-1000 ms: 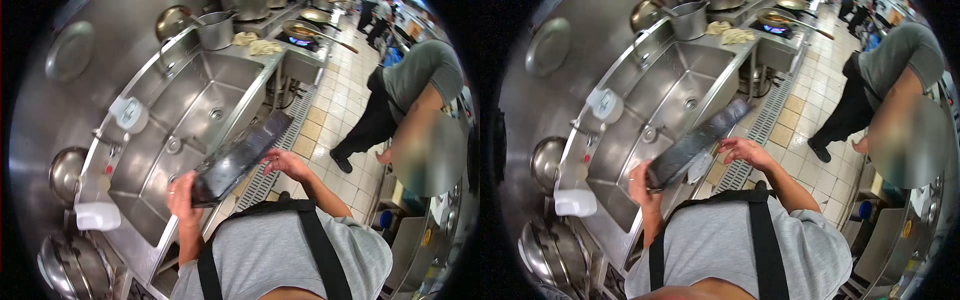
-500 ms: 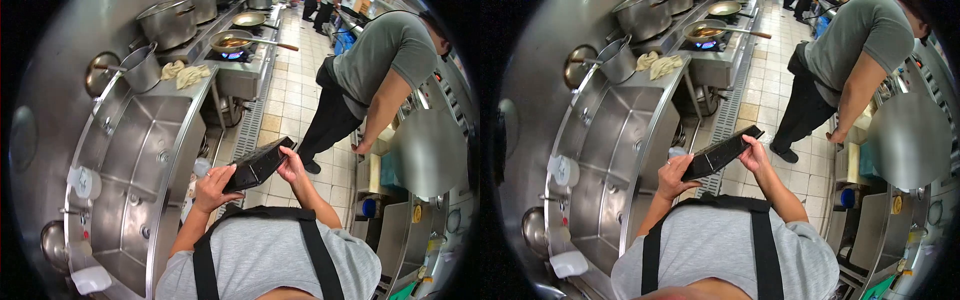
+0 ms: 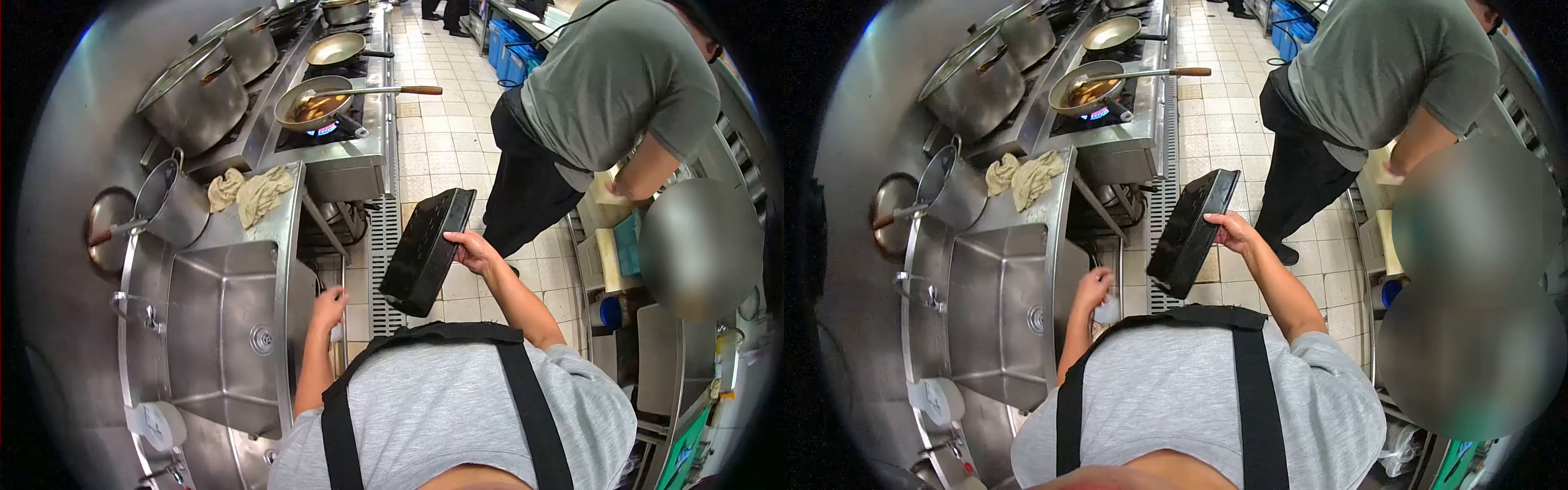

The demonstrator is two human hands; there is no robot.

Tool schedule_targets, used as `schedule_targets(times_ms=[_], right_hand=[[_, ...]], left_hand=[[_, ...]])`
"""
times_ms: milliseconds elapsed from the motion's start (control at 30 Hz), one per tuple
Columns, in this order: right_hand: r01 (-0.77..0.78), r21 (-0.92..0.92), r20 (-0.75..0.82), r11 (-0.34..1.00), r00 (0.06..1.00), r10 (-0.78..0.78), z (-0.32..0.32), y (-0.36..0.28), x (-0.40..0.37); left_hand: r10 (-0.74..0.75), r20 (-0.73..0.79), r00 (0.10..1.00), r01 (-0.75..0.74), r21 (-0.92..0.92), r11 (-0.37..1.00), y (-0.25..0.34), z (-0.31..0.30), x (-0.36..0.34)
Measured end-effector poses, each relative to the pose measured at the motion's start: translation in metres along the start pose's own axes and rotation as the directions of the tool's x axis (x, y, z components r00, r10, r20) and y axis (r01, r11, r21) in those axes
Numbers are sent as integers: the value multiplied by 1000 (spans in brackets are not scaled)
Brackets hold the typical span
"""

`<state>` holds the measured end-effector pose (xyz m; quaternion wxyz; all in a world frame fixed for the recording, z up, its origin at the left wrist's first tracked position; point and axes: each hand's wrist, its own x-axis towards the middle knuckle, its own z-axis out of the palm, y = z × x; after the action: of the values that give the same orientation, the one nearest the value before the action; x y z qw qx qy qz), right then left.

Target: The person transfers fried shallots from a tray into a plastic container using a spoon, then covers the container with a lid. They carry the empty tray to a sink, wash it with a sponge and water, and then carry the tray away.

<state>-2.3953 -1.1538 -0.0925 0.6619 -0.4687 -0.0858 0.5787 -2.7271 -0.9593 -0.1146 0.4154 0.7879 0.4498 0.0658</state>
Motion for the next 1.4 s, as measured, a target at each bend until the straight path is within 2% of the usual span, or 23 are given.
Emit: schedule_targets(times_ms=[33,100,167,233,300,367,467,500,567,667,700,733,833,867,933,967,1000,1100,1133,1200,1300,1400], right_hand=[[-9,-41,-25,999,1000,8,-7,-1,13],[-48,-111,-112,993,993,36,-22,-2,35],[-78,-190,-201,979,979,39,-38,-1,59],[-100,-287,-287,953,958,14,-57,-1,82],[-105,-257,-338,961,941,13,-64,-9,99],[-192,-339,-364,921,930,60,-88,-18,120],[-254,-338,-364,906,923,123,-109,-35,139],[-277,-357,-367,892,920,138,-111,-48,146],[-323,-434,-439,841,891,116,-114,-66,154],[-248,-454,-409,856,911,47,-140,-82,179],[-237,-443,-414,865,909,38,-143,-90,181],[-227,-430,-421,874,906,28,-148,-97,185],[-218,-436,-387,873,921,37,-165,-112,195],[-217,-444,-360,869,932,48,-179,-112,204],[-207,-452,-308,868,949,66,-209,-106,225],[-230,-449,-332,864,940,78,-208,-111,226],[-251,-443,-358,861,930,87,-203,-117,223],[-250,-447,-373,859,925,75,-199,-130,225],[-242,-443,-363,863,929,74,-205,-129,231],[-253,-464,-350,849,933,86,-219,-127,250],[-310,-450,-421,837,901,107,-218,-137,263],[-317,-467,-452,825,888,86,-217,-152,280]], left_hand=[[-255,272,928,279,-54,959,5,-1,4],[-386,479,788,459,-40,887,-41,22,30],[-343,508,790,441,-82,894,-97,53,46],[-355,469,809,429,-58,901,-142,85,55],[-388,404,828,423,3,906,-186,118,62],[-413,346,843,412,79,908,-225,151,68],[-434,285,855,416,125,901,-254,185,78],[-467,275,840,454,112,884,-252,191,84],[-611,343,714,663,-50,747,-235,198,97],[-634,378,674,696,-38,717,-193,211,114],[-641,393,659,706,-30,708,-169,211,119],[-687,383,617,776,-155,611,-82,178,107],[-690,409,598,753,8,658,-101,217,141],[-684,379,623,729,35,684,-93,222,145],[-663,318,678,670,103,735,-64,218,151],[-667,259,698,669,93,737,-34,207,148],[-667,199,717,666,85,741,21,185,138],[-700,163,695,694,102,713,59,166,142],[-713,150,685,707,104,700,57,167,145],[-717,302,628,759,-34,650,-54,213,162],[-720,217,659,737,1,675,-62,209,169],[-690,277,669,696,90,712,-97,217,191]])
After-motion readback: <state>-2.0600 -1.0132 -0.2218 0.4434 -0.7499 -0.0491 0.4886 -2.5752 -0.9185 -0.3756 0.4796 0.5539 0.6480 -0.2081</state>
